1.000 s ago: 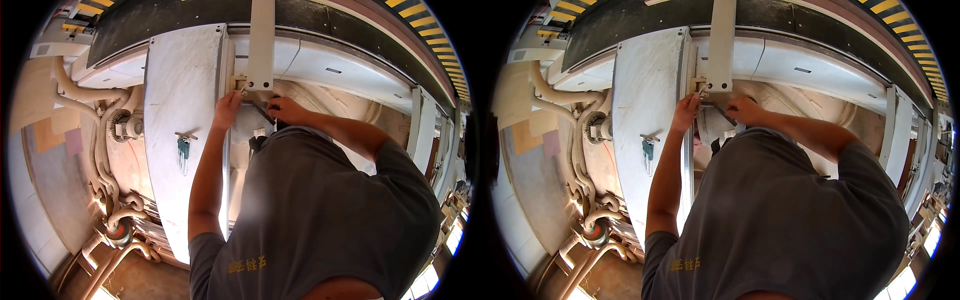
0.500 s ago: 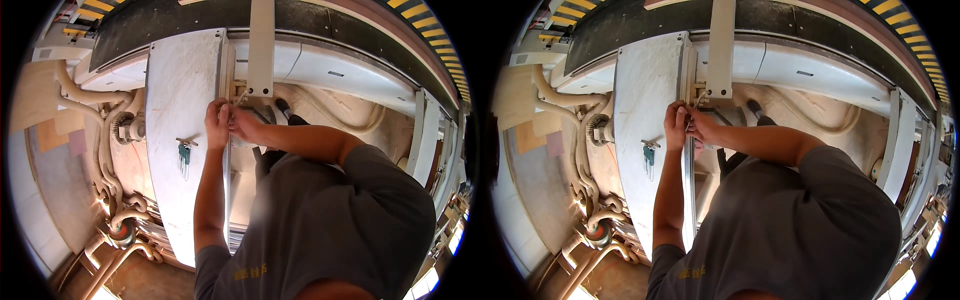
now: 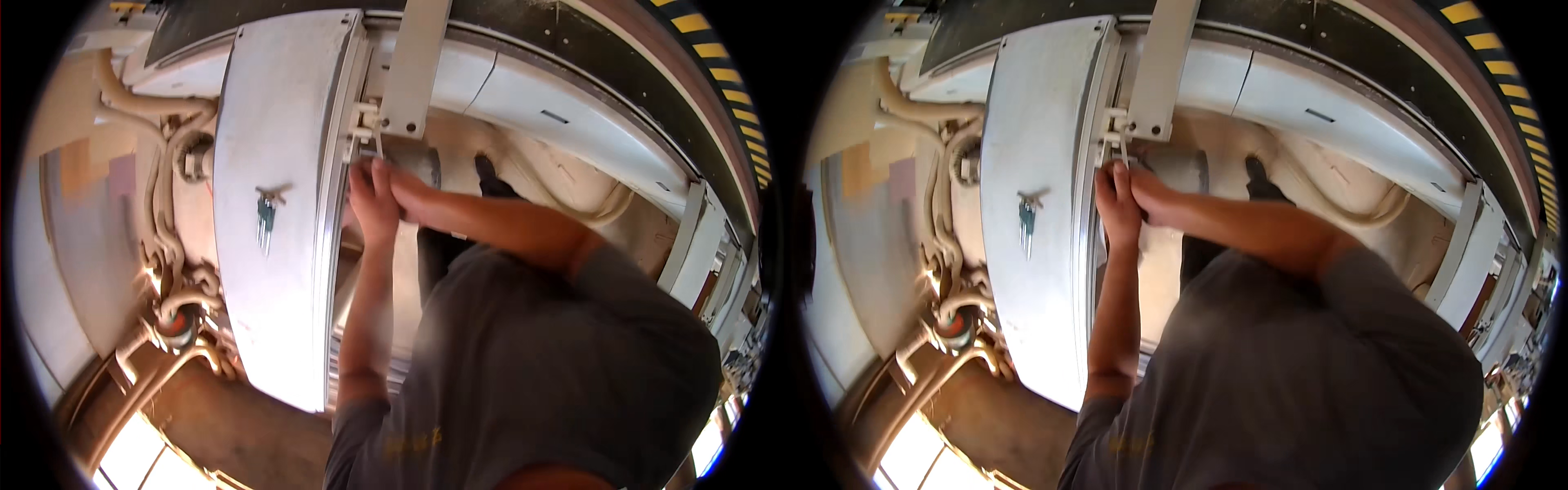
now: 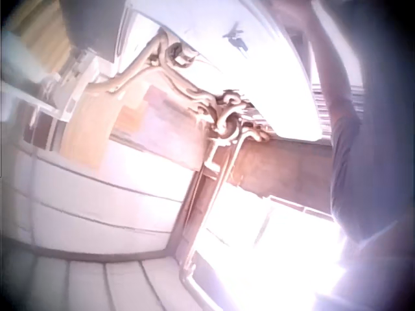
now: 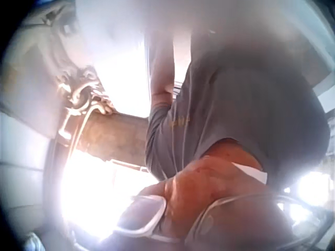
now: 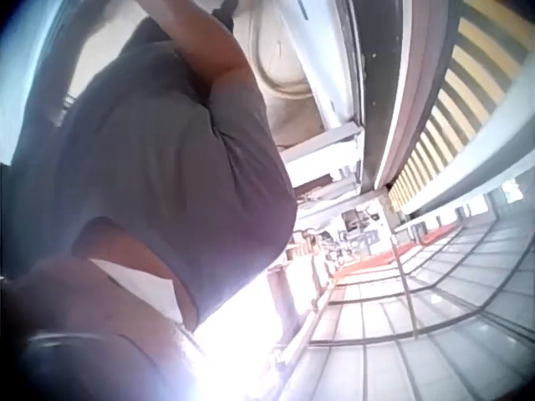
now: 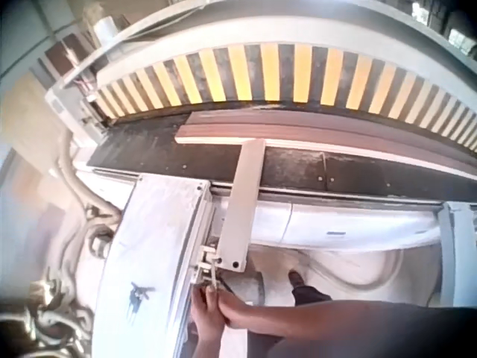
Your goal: The person adjusts a guide rail on a woodworking machine, positions a wooden panel, and uses a hex key to tighten a bolt on a mounting bracket.
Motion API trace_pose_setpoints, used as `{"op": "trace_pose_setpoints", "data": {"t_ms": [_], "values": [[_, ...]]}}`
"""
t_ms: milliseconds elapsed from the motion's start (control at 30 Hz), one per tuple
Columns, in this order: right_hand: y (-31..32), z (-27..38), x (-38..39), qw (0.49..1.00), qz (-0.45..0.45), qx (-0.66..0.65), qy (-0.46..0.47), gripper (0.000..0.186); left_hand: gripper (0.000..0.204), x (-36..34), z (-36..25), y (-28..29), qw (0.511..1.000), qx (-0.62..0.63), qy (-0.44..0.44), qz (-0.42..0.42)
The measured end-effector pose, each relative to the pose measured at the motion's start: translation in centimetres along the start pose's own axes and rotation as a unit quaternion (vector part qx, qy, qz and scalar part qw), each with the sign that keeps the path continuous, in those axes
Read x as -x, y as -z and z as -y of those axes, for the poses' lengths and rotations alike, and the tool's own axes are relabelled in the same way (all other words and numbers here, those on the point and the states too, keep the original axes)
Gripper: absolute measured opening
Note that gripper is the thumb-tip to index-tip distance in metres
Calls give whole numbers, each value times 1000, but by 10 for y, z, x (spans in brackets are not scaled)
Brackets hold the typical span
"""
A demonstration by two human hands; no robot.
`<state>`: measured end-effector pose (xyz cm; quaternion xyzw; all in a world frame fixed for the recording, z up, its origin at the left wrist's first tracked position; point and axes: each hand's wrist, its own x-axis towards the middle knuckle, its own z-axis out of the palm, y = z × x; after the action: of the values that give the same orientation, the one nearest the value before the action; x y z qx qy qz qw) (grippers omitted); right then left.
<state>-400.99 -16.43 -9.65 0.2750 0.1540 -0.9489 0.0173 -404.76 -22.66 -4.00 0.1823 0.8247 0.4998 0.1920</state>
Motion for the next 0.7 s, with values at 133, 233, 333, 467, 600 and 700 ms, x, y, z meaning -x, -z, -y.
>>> {"op": "trace_pose_setpoints", "data": {"t_ms": [133, 233, 333, 467, 600, 700], "values": [[-15, 35, 10, 985, 21, 86, -146, 32, 43, 3, -14, 37, 997, -37, -65, 29], [-22, 48, 20, 981, 4, 100, -167, 39, 45, 3, -24, 56, 997, -19, -2, 70], [-26, 51, 34, 977, -61, 131, -160, 43, 47, 3, -14, 24, 979, 141, 78, 122], [13, 120, 63, 908, -24, 347, -233, 42, 57, 16, -6, -42, 968, 175, 42, 177], [-10, 138, 72, 769, -25, 613, -181, 48, 53, -11, -27, 3, 961, 138, 124, 206], [22, 201, 61, 541, -9, 840, -36, 31, 35, -3, 15, 69, 986, 121, 65, 96]]}}
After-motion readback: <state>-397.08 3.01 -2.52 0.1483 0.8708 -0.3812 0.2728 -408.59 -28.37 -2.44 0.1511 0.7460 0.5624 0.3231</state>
